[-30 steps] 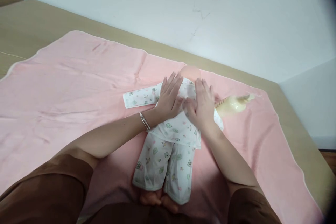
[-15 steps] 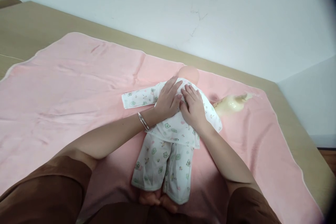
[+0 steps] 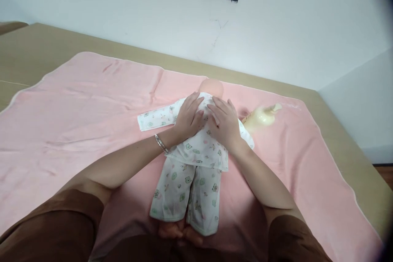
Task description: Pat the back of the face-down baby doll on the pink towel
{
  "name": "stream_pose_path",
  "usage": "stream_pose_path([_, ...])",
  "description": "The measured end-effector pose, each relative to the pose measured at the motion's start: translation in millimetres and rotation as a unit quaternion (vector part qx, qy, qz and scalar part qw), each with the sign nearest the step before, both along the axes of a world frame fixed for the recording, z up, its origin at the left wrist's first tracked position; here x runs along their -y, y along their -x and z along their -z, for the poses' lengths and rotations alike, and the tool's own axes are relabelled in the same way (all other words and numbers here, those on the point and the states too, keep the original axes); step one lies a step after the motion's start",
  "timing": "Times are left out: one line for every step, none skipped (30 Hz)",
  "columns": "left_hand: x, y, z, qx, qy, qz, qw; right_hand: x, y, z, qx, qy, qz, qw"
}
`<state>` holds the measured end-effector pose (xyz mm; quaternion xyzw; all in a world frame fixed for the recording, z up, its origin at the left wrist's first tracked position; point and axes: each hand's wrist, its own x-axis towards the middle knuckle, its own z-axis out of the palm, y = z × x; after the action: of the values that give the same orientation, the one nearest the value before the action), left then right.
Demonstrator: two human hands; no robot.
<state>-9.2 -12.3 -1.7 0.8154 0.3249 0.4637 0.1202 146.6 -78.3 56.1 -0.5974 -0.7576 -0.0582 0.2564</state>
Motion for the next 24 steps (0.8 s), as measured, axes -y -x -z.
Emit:
stream_pose_path([-1, 0, -0.2, -0.013, 0.0, 0.007, 1.0, 5, -3, -10.1, 0.003, -0.013, 0.008, 1.0])
stream_pose_path([-2, 0, -0.7, -0.03, 0.0, 0.016, 0.999, 10, -6, -21.1, 0.004, -0.026, 0.018, 0.999])
stream_pose_path([-3, -1, -1.4, -0.053, 0.0, 0.024, 0.998, 17, -10, -32.6, 0.005, -0.036, 0.033, 0.999])
stream_pose_path([-4, -1, -2.5, -0.078, 0.001, 0.031, 0.997, 24, -14, -44.0, 0.003, -0.041, 0.059, 0.997])
stream_pose_path([-5, -1, -3.7, -0.103, 0.003, 0.034, 0.994, 30, -20, -54.8, 0.004, -0.042, 0.079, 0.996])
stream_pose_path([-7, -2, -5.2, -0.128, 0.006, 0.034, 0.991, 36, -27, -64.5, 0.002, -0.042, 0.099, 0.994])
stream_pose_path([-9, -2, -7.0, -0.151, 0.011, 0.033, 0.988, 41, -35, -72.7, -0.002, -0.043, 0.115, 0.992])
stream_pose_path([-10, -2, -8.8, -0.17, 0.017, 0.032, 0.985, 44, -44, -79.1, -0.006, -0.046, 0.124, 0.991])
stream_pose_path([-11, -2, -10.9, -0.187, 0.022, 0.033, 0.982, 46, -54, -83.6, -0.014, -0.051, 0.131, 0.99])
stream_pose_path([-12, -2, -13.1, -0.202, 0.026, 0.033, 0.979, 46, -65, -86.4, -0.023, -0.056, 0.137, 0.989])
stream_pose_path([-11, -2, -15.4, -0.214, 0.029, 0.031, 0.976, 45, -76, -87.7, -0.036, -0.061, 0.143, 0.987])
stream_pose_path([-9, -2, -17.8, -0.226, 0.029, 0.026, 0.973, 43, -87, -87.8, -0.051, -0.067, 0.151, 0.985])
stream_pose_path([-4, -3, -20.3, -0.237, 0.028, 0.018, 0.971, 40, -97, -87.2, -0.064, -0.073, 0.161, 0.982])
stream_pose_path([3, -3, -22.9, -0.251, 0.027, 0.01, 0.968, 37, -106, -86.2, -0.075, -0.08, 0.171, 0.979])
stream_pose_path([12, -4, -25.6, -0.264, 0.025, 0.005, 0.964, 34, -112, -85.1, -0.082, -0.086, 0.18, 0.976])
stream_pose_path([24, -5, -28.6, -0.281, 0.023, 0.008, 0.959, 31, -117, -84.1, -0.09, -0.092, 0.187, 0.974])
stream_pose_path([38, -6, -32.0, -0.298, 0.02, 0.026, 0.954, 29, -120, -83.3, -0.101, -0.097, 0.19, 0.972])
stream_pose_path([52, -8, -35.9, -0.31, 0.01, 0.058, 0.949, 26, -121, -82.7, -0.116, -0.097, 0.19, 0.97])
stream_pose_path([67, -10, -40.5, -0.324, 0.001, 0.106, 0.94, 24, -121, -82.1, -0.137, -0.095, 0.187, 0.968])
stream_pose_path([80, -13, -45.8, -0.33, -0.001, 0.173, 0.928, 21, -121, -81.5, -0.158, -0.092, 0.184, 0.966])
stream_pose_path([91, -16, -51.8, -0.323, 0.015, 0.237, 0.916, 18, -120, -80.6, -0.175, -0.086, 0.182, 0.964])
stream_pose_path([98, -21, -58.2, -0.305, 0.048, 0.278, 0.91, 14, -120, -79.4, -0.185, -0.076, 0.181, 0.963])
stream_pose_path([103, -27, -64.7, -0.272, 0.091, 0.303, 0.909, 11, -120, -77.8, -0.188, -0.065, 0.181, 0.963])
stream_pose_path([104, -36, -70.8, -0.223, 0.143, 0.311, 0.913, 7, -121, -75.8, -0.186, -0.053, 0.182, 0.964])
